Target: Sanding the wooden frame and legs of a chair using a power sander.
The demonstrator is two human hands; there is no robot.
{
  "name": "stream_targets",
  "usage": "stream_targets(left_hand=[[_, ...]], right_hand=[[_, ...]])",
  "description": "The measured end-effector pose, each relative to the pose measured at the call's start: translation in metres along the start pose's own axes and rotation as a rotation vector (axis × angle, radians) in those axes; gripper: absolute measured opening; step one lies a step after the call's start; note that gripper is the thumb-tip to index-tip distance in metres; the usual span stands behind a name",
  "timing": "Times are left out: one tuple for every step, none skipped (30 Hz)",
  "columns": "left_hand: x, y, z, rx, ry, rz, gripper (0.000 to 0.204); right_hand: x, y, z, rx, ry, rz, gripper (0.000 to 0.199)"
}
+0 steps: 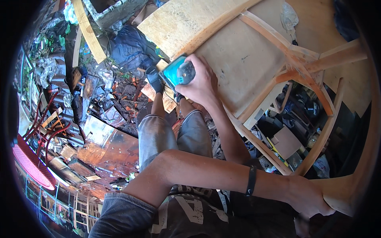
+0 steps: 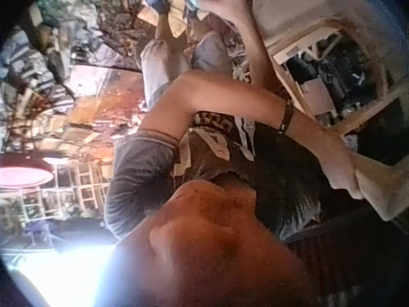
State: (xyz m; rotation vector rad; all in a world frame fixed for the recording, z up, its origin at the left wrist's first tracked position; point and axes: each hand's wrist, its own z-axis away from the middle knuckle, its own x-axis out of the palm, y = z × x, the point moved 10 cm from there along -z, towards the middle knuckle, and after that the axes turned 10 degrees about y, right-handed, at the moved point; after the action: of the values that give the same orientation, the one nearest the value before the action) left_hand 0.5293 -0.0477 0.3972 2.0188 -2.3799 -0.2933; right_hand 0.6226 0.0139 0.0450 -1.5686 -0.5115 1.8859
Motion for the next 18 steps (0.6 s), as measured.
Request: stream_targets(left_hand=[[0.000,0.000,0.000,0.004,-0.001,-0.009,0.014],[0.000,0.000,-0.001,0.007,0.000,-0.017,0.014],[0.000,0.000,-0.001,0.008,0.004,-0.025,0.014],[0.000,0.000,-0.001,0.009,0.008,-0.032,0.014],[0.000,0.000,-0.001,0.010,0.012,-0.039,0.014],[-0.001,0.000,-0.001,0.013,0.015,-0.045,0.014],[-0.002,0.000,0.000,0.015,0.016,-0.049,0.014],[-0.002,0.000,0.000,0.018,0.015,-0.053,0.014],[-0.003,0.000,0.001,0.023,0.013,-0.058,0.014],[-0.004,0.000,0.001,0.030,0.009,-0.065,0.014],[-0.005,0.000,0.001,0.037,0.005,-0.073,0.014],[-0.005,0.001,0.001,0.042,0.004,-0.084,0.014],[-0.006,0.001,0.001,0.045,0.005,-0.093,0.014],[-0.006,0.001,0.001,0.045,0.009,-0.101,0.014],[-0.006,0.001,0.000,0.047,0.013,-0.111,0.014],[-0.006,0.002,-0.001,0.050,0.018,-0.119,0.014],[-0.005,0.003,-0.002,0.053,0.024,-0.125,0.014],[-0.004,0.004,-0.002,0.056,0.028,-0.129,0.014]], right_hand=[[0.005,0.006,0.001,0.067,-0.049,0.023,0.057],[0.009,0.006,0.002,0.064,-0.079,0.055,0.057],[0.013,0.010,0.004,0.098,-0.117,0.127,0.057],[0.015,0.013,0.005,0.126,-0.138,0.137,0.056],[0.015,0.005,0.004,0.063,-0.115,0.088,0.056],[0.015,-0.001,0.004,0.017,-0.096,0.070,0.056],[0.013,-0.007,0.004,-0.031,-0.058,0.071,0.055],[0.010,-0.014,0.004,-0.086,-0.016,0.020,0.054],[0.016,-0.009,0.006,-0.024,-0.068,0.045,0.054],[0.015,-0.010,0.008,-0.022,-0.052,0.068,0.055],[0.012,-0.018,0.009,-0.089,-0.009,0.061,0.055],[0.013,-0.017,0.012,-0.079,-0.022,0.072,0.055],[0.015,-0.013,0.014,-0.034,-0.048,0.094,0.055],[0.016,-0.006,0.016,0.027,-0.069,0.150,0.055],[0.017,0.005,0.019,0.120,-0.105,0.231,0.054],[0.017,0.007,0.020,0.134,-0.115,0.251,0.054],[0.015,0.000,0.017,0.069,-0.084,0.208,0.054],[0.013,-0.007,0.015,-0.001,-0.059,0.175,0.055]])
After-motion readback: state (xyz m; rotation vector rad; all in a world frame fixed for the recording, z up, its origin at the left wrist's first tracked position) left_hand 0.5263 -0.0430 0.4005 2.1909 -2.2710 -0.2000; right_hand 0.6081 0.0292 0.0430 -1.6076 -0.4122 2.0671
